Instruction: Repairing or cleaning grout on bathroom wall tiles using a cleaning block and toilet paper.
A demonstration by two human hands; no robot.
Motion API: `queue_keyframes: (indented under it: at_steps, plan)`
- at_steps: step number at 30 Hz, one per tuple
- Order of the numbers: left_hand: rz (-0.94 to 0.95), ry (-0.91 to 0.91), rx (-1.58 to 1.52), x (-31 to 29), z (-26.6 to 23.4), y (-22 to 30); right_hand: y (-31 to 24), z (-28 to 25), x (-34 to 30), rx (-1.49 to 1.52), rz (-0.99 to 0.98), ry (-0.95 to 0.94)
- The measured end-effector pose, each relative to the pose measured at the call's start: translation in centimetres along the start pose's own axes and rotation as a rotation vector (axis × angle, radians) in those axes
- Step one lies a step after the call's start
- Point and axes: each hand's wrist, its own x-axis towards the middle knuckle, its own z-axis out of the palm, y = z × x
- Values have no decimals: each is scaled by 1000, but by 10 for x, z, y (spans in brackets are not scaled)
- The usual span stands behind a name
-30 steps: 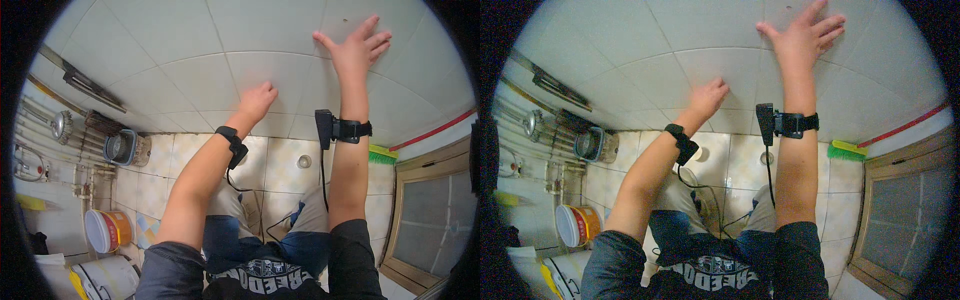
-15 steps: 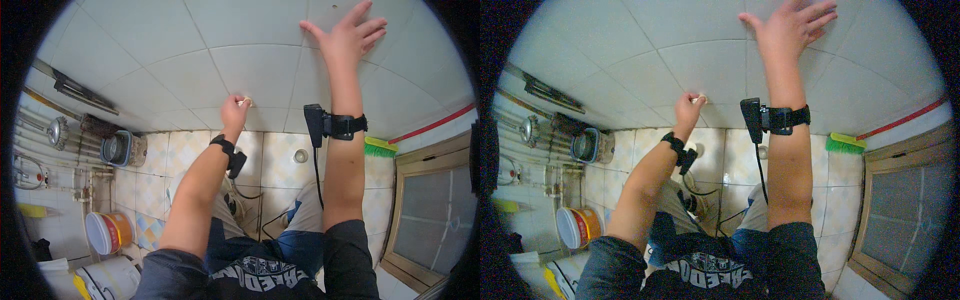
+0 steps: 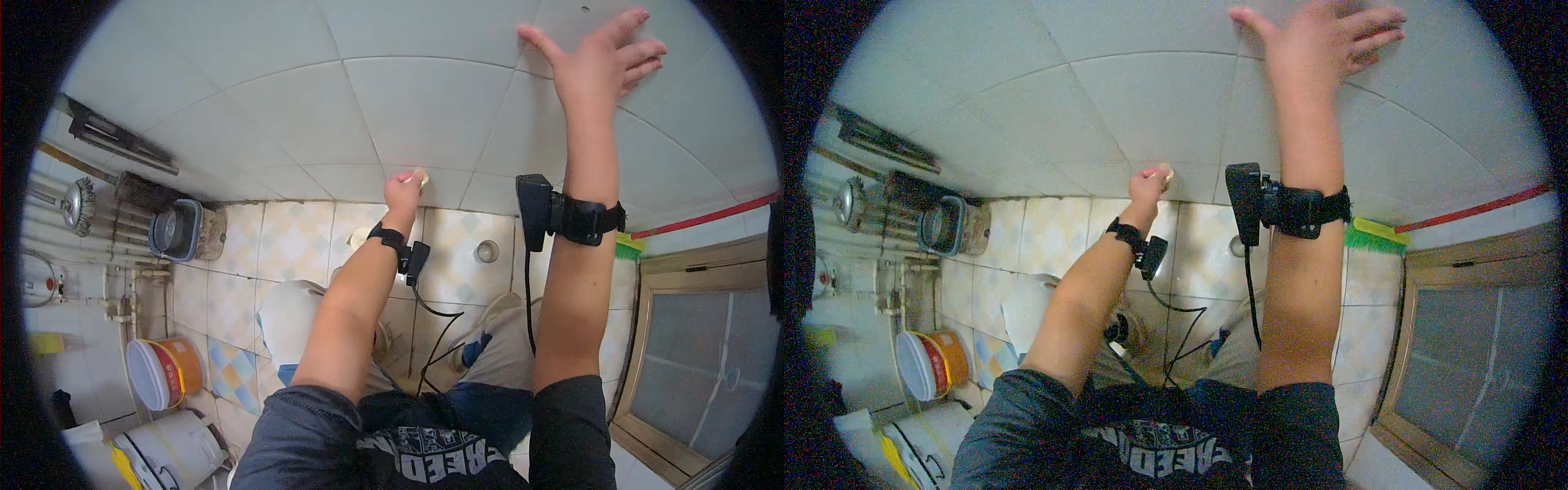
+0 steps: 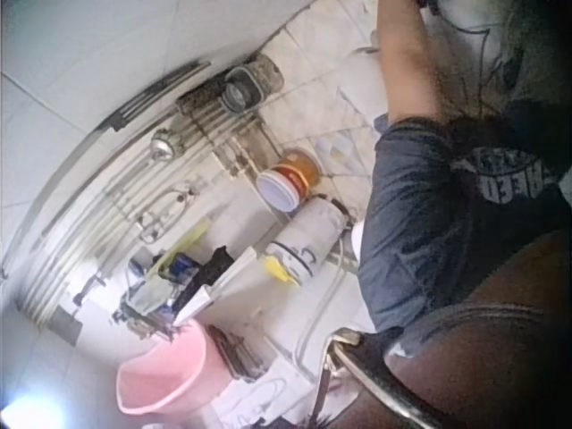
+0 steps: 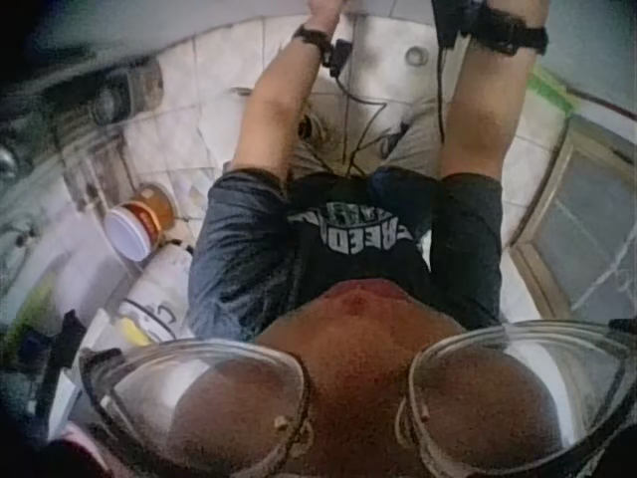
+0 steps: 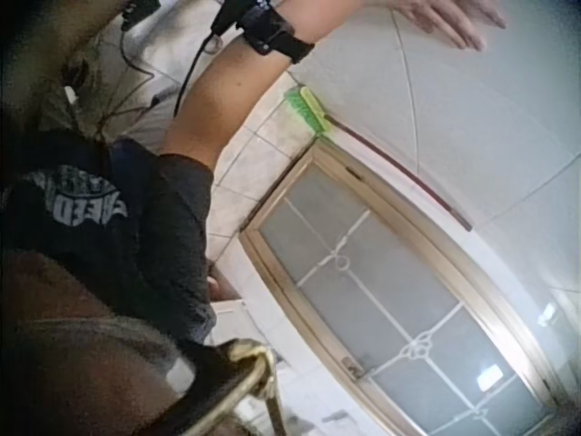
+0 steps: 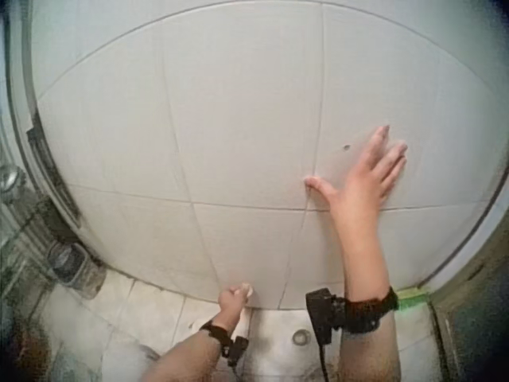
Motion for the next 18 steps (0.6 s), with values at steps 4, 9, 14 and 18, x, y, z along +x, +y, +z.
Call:
queue_keyframes:
  at_steps: [4,9,14,18]
  plan:
    - [-80,-26,-334,-1,-22,29,-19,-26,-8,97,19,-47]
    - [-133,-161,-292,-7,-46,76,-18,-29,-10,142,12,-55]
    - [-176,-197,-261,-15,-54,106,-19,-26,-8,105,41,-47]
    - [-219,-241,-54,-20,-48,114,-9,-15,-6,70,46,-76]
